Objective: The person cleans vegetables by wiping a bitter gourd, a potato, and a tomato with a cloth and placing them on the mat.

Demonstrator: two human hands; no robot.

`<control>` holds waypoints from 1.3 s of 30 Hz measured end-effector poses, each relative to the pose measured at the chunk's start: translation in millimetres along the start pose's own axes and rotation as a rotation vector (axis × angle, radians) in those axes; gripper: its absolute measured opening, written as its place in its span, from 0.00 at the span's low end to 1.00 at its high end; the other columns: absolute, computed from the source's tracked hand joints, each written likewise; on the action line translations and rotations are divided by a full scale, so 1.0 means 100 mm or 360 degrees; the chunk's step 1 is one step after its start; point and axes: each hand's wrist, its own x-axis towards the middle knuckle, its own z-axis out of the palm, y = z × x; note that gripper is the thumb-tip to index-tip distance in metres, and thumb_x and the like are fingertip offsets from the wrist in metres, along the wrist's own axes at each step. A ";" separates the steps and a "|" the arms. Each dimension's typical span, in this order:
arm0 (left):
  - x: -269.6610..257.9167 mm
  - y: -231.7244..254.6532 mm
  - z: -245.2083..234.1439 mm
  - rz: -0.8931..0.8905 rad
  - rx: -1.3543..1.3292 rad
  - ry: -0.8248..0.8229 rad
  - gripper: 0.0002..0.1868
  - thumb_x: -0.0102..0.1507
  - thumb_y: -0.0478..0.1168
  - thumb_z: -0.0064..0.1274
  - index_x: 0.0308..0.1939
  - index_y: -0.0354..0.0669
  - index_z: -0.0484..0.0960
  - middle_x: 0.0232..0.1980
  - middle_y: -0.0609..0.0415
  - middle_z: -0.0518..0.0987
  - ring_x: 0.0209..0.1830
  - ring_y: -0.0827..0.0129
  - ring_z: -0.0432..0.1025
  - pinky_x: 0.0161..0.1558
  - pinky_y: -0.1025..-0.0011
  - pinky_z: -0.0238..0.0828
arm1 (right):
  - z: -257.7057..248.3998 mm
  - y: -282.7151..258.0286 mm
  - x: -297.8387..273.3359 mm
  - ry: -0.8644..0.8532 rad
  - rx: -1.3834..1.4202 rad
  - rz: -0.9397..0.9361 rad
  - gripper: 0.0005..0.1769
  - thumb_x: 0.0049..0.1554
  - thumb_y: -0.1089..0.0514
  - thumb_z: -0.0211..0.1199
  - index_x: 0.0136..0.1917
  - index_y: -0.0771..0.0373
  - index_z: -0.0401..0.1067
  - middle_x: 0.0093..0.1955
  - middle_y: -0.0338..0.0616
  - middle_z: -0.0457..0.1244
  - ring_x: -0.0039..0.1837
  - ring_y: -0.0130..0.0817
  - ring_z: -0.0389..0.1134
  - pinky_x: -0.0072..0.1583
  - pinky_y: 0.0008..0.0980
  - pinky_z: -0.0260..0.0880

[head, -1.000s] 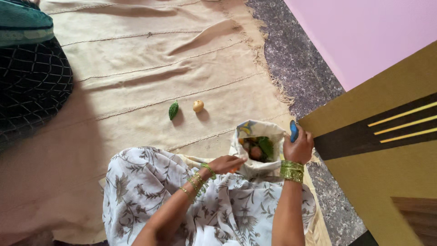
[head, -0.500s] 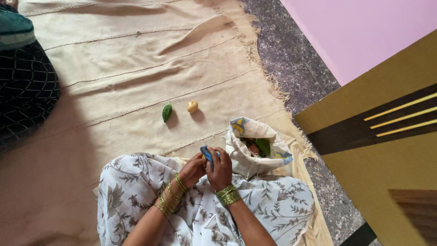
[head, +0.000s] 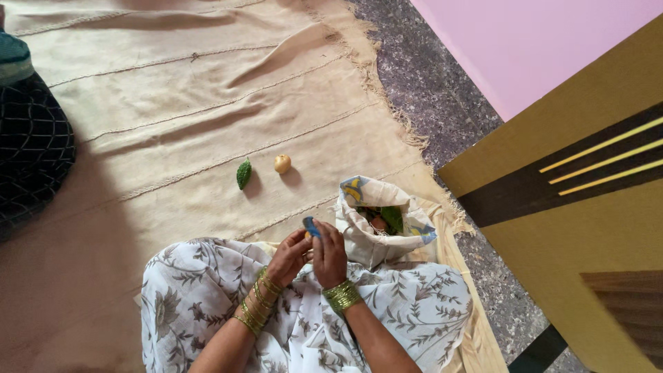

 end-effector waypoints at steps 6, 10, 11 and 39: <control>0.04 -0.13 -0.01 0.0069 0.0064 0.0129 0.23 0.66 0.34 0.56 0.65 0.40 0.72 0.57 0.51 0.76 0.50 0.70 0.75 0.48 0.71 0.76 | 0.11 0.22 -0.04 -0.0091 0.0568 0.0641 0.22 0.67 0.53 0.47 0.68 0.64 0.69 0.64 0.51 0.66 0.65 0.46 0.68 0.67 0.41 0.67; 0.07 -0.16 -0.13 0.0229 0.0077 0.0265 0.24 0.64 0.34 0.56 0.64 0.43 0.71 0.57 0.52 0.77 0.53 0.70 0.75 0.51 0.70 0.78 | 0.12 0.07 -0.12 0.0005 0.0027 0.0100 0.23 0.67 0.56 0.49 0.71 0.67 0.67 0.69 0.55 0.63 0.70 0.50 0.63 0.70 0.43 0.62; 0.07 -0.17 -0.15 0.0229 0.0077 0.0267 0.24 0.64 0.34 0.56 0.64 0.43 0.71 0.57 0.52 0.77 0.53 0.70 0.75 0.51 0.70 0.78 | 0.11 0.05 -0.13 -0.0004 -0.0094 -0.0003 0.22 0.66 0.56 0.50 0.70 0.65 0.70 0.70 0.55 0.63 0.69 0.50 0.63 0.70 0.43 0.62; 0.05 -0.18 -0.10 0.0184 0.0100 0.0285 0.25 0.65 0.39 0.57 0.65 0.42 0.68 0.57 0.52 0.77 0.55 0.70 0.74 0.51 0.69 0.75 | 0.12 0.09 -0.04 -0.0037 0.0285 0.0320 0.20 0.65 0.62 0.50 0.69 0.61 0.69 0.67 0.51 0.65 0.68 0.47 0.67 0.68 0.41 0.66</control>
